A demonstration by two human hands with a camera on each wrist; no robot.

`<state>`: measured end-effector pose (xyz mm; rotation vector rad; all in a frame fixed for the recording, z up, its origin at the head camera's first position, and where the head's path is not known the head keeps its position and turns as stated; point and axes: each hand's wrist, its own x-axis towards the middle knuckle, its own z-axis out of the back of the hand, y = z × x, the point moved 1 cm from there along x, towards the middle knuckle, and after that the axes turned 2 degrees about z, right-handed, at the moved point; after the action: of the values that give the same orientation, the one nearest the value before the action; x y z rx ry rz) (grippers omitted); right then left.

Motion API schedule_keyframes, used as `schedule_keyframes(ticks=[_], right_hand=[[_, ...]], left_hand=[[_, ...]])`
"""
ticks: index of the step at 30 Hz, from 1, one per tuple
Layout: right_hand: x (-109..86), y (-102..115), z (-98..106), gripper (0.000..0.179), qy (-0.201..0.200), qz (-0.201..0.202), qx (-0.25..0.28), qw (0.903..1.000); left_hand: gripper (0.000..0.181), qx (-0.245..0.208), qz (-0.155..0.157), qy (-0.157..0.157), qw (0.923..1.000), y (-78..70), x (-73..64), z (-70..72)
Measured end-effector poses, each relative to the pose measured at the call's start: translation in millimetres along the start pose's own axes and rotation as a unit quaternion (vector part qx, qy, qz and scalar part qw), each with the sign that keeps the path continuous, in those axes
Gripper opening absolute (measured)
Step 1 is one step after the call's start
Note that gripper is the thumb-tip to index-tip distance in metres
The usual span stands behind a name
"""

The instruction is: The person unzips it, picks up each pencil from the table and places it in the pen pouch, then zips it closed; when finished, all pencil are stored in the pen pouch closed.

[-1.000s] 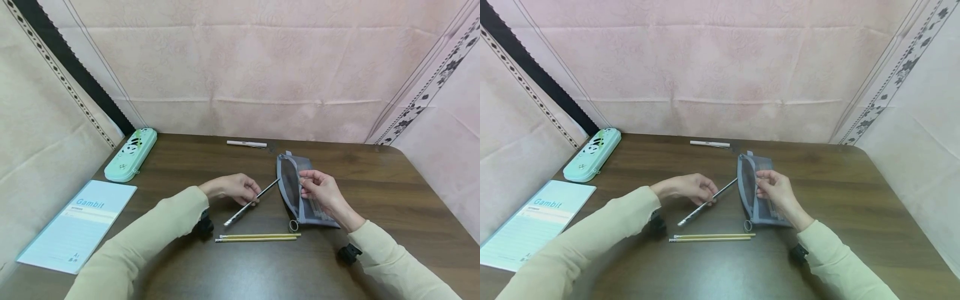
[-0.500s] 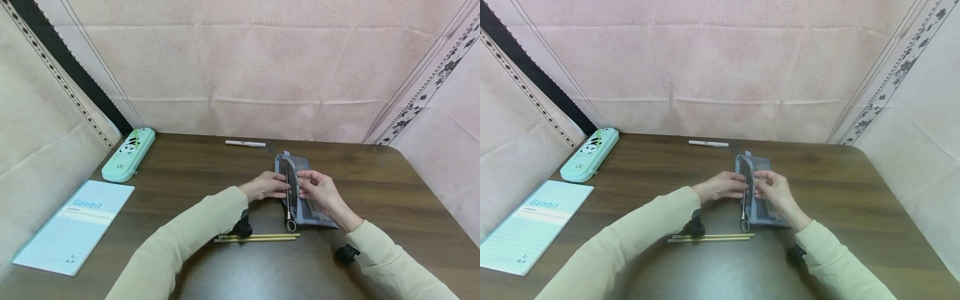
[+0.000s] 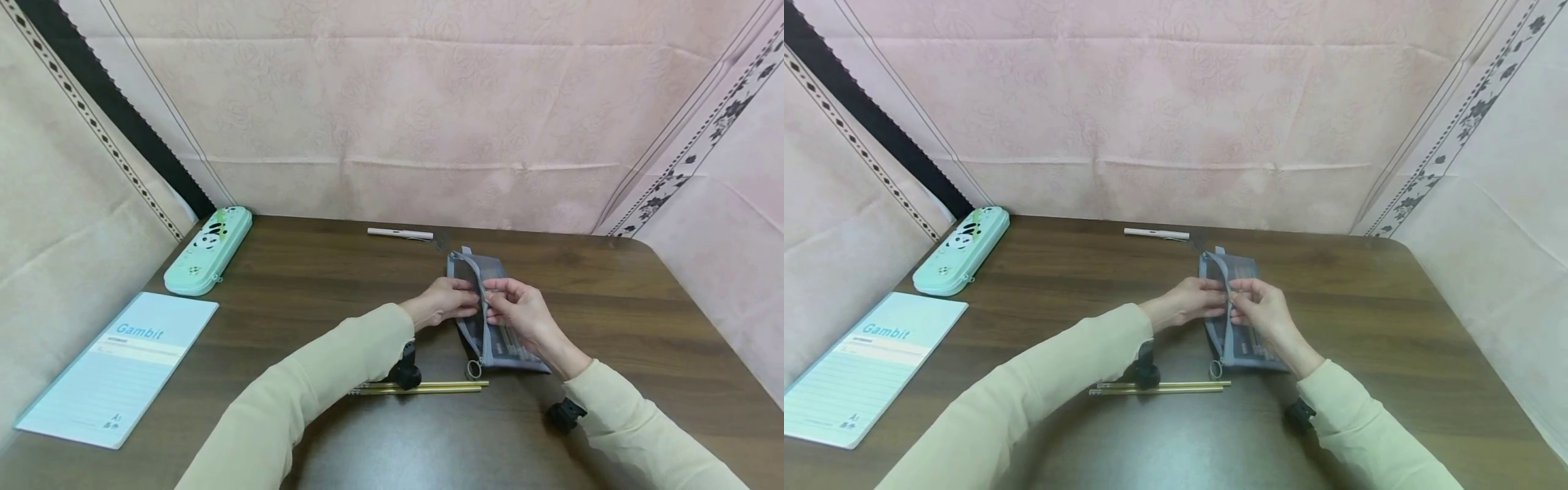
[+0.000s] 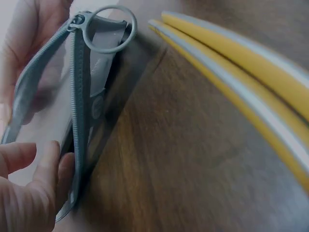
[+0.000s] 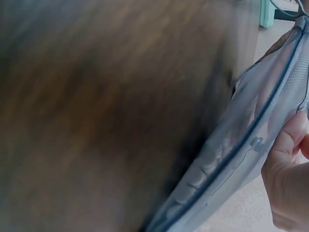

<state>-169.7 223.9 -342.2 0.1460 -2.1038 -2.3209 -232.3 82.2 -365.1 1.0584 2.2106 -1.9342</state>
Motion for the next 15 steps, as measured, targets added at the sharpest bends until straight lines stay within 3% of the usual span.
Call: schedule_keyframes(ticks=[4, 7, 9, 12, 15], right_hand=[[0.8, -1, -1, 0.033, -0.007, -0.001, -0.005, 1.0], [1.1, -1, -1, 0.033, -0.009, -0.001, -0.009, 0.9999], [1.1, -1, -1, 0.033, -0.01, 0.0, -0.01, 0.9999], [1.3, -1, -1, 0.034, -0.011, 0.001, -0.014, 0.9998], [1.9, -2, -1, 0.034, -0.011, 0.002, -0.022, 0.9997]], left_hand=[[0.049, 0.051, 0.0, 0.048, 0.9975, -2.3, -14.8, 10.6], [0.045, 0.13, 0.007, 0.096, 0.9868, -3.8, -31.6, 23.3], [0.042, 0.193, 0.016, 0.129, 0.9726, -3.2, -44.3, 32.5], [0.037, 0.29, 0.02, 0.167, 0.9421, 2.0, -62.3, 45.7], [0.03, 0.368, -0.006, 0.183, 0.9117, 10.6, -76.2, 56.3]])
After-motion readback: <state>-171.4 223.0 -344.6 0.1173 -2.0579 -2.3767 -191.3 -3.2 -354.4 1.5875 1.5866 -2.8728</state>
